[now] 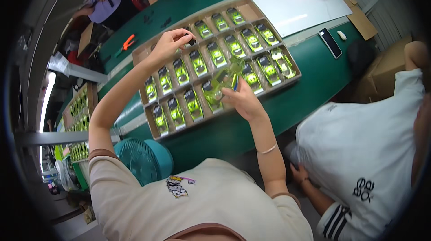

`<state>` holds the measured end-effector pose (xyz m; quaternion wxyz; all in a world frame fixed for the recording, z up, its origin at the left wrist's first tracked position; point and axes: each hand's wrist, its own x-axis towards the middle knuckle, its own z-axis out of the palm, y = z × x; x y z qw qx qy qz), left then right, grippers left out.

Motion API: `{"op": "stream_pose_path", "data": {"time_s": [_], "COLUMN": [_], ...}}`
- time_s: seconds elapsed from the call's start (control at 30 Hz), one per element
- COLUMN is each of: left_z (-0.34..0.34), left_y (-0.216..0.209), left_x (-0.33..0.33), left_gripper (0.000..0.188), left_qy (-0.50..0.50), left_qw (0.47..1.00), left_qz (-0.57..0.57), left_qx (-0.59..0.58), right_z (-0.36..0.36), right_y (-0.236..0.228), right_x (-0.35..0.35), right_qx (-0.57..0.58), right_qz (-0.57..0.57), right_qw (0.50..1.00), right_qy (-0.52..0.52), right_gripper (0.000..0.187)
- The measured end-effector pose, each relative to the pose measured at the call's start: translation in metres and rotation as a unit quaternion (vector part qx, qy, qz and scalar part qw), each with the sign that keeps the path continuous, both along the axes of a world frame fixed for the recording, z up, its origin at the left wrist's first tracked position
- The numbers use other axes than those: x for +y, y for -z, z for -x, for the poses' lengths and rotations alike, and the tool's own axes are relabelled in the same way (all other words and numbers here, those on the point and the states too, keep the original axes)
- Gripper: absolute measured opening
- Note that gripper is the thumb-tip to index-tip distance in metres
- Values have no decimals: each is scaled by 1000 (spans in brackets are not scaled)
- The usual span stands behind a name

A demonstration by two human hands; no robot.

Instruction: The person assembles small green toy cars at a workbench. They pick up car bodies and small black parts, attach the parts to the bodies, and place the completed units into a cardboard tray. The person repeats this process for multiple cars throughout the clip.

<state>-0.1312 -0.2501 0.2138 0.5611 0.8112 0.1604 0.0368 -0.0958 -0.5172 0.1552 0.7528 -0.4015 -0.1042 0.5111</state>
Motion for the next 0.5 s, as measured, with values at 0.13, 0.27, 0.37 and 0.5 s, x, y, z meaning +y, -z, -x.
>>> {"op": "stream_pose_path", "data": {"time_s": [0.13,0.27,0.37,0.5], "left_z": [85,151,186,225], "left_y": [-52,-70,-82,-101], "left_x": [-62,-96,-110,-121], "left_gripper": [19,17,17,16], "left_qy": [37,-39,-92,-110], "left_qw": [995,984,951,938], "left_qz": [91,174,294,329], "left_qx": [-22,-20,-32,-28], "right_z": [45,85,114,149], "right_y": [-39,-62,-65,-79], "right_x": [3,8,2,3], "right_qx": [17,176,90,-53], "right_qz": [-113,-195,-219,-158], "right_qw": [992,961,969,986], "right_qy": [-58,-92,-70,20], "right_gripper": [57,53,50,56]}}
